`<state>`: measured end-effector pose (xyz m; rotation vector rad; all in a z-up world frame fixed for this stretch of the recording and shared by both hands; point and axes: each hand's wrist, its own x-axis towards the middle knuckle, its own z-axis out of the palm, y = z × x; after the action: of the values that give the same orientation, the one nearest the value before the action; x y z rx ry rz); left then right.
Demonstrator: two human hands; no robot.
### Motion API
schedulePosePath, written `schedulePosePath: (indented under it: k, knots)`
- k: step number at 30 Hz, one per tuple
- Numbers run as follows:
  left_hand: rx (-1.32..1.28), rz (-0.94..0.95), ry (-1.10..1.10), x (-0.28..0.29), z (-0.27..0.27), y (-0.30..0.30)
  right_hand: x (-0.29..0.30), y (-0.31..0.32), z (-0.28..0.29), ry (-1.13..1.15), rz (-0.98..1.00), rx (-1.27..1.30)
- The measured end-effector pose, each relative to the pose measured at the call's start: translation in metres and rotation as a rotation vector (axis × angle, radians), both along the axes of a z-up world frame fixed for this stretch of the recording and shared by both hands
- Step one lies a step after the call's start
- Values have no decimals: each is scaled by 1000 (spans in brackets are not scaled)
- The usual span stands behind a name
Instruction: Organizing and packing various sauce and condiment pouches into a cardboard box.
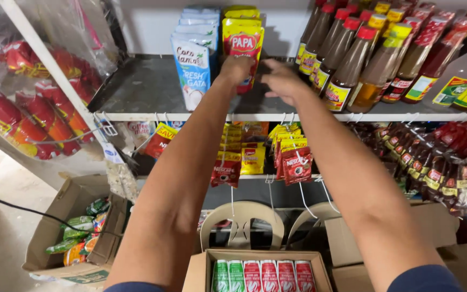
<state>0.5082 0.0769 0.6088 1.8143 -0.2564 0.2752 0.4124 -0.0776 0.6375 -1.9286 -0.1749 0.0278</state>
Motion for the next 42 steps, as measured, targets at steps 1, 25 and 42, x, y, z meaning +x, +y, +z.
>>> schedulePosePath:
  k: [1,25,42]
  knots:
    - [-138,-29,109,-6,-2,2,-4,2,-6,27,26,26]
    - [88,-206,-794,-301,110,47,-233,-19,58,-854,217,72]
    - [-154,-334,-277,-442,-2,70,-396,44,-76,-249,112,777]
